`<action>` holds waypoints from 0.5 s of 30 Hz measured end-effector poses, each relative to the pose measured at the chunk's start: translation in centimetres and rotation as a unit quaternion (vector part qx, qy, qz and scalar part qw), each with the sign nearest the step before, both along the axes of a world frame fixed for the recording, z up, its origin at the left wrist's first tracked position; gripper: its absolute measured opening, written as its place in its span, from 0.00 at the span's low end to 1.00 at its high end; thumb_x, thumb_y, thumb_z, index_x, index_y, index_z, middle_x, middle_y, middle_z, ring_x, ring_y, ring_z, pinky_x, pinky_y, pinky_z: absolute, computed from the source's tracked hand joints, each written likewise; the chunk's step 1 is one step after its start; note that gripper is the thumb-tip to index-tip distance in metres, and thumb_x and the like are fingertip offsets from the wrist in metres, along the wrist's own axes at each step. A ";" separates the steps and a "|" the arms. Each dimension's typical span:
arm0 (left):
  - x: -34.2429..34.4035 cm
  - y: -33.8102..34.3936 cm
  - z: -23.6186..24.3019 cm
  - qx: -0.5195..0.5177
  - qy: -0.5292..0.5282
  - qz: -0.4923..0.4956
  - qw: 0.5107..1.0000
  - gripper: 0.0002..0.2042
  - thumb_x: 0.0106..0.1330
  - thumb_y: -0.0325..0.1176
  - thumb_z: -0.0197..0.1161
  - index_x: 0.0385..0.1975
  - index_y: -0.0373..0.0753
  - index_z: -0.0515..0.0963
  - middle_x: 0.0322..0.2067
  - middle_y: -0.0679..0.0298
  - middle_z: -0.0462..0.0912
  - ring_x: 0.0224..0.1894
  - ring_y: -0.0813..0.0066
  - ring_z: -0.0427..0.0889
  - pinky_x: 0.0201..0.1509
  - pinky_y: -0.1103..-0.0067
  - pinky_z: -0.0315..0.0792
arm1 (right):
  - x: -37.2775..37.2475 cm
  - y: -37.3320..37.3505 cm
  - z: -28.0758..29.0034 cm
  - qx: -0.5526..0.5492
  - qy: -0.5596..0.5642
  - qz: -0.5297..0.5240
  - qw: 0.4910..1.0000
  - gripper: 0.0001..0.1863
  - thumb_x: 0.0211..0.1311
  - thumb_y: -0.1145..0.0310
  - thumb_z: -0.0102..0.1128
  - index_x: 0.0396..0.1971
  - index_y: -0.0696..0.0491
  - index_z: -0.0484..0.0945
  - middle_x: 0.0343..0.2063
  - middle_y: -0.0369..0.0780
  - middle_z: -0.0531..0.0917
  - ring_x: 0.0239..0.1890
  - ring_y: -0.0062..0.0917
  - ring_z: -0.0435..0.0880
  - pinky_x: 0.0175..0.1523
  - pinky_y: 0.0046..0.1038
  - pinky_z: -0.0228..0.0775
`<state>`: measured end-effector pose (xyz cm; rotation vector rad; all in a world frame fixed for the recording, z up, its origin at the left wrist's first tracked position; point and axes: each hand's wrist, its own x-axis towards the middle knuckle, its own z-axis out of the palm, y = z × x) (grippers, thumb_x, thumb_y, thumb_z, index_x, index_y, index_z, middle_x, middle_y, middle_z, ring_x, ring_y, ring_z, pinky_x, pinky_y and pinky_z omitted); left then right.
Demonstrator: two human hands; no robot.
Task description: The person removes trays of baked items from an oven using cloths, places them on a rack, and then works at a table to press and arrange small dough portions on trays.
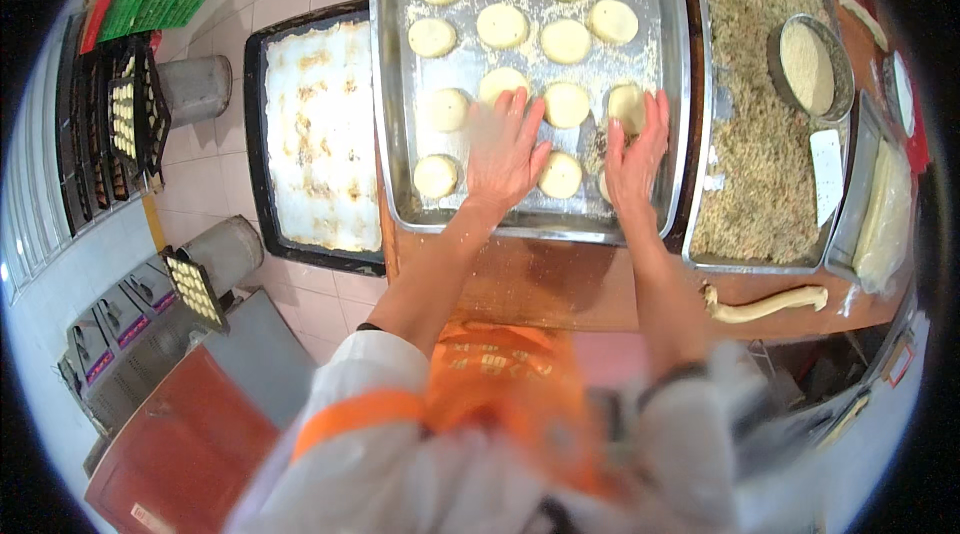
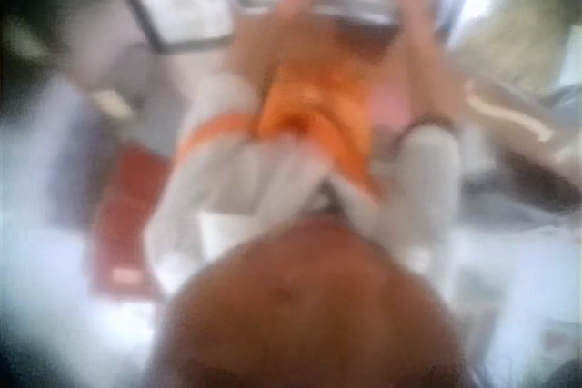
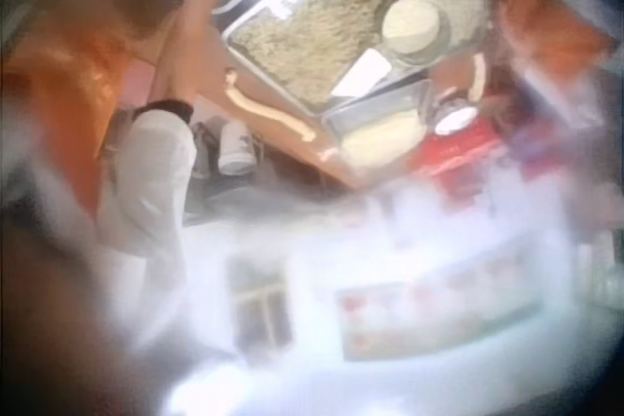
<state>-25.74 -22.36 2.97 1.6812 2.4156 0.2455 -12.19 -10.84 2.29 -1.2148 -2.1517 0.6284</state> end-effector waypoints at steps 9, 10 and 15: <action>-0.4 0.6 0.9 0.025 -0.039 0.013 0.999 0.27 0.59 0.45 0.52 0.59 0.45 0.60 0.60 0.54 0.57 0.62 0.53 0.53 0.62 0.49 0.40 | 5.3 -3.5 3.3 -0.127 -0.285 0.142 0.940 0.32 0.43 0.66 0.67 0.51 0.54 0.64 0.51 0.48 0.64 0.54 0.41 0.62 0.54 0.40 0.57; -0.4 0.6 1.2 0.016 -0.052 0.010 0.998 0.27 0.60 0.46 0.52 0.59 0.45 0.59 0.60 0.54 0.57 0.62 0.53 0.53 0.63 0.50 0.39 | 5.5 -3.4 2.5 -0.121 -0.279 0.147 0.941 0.33 0.40 0.69 0.67 0.51 0.53 0.65 0.50 0.48 0.65 0.52 0.41 0.62 0.54 0.40 0.58; -0.2 0.5 -0.1 0.019 -0.017 0.012 1.000 0.28 0.62 0.50 0.47 0.61 0.49 0.55 0.59 0.57 0.58 0.63 0.57 0.52 0.65 0.52 0.34 | 5.9 -2.0 2.9 -0.112 -0.247 0.192 0.943 0.35 0.37 0.71 0.67 0.51 0.54 0.63 0.45 0.49 0.66 0.47 0.45 0.64 0.54 0.39 0.60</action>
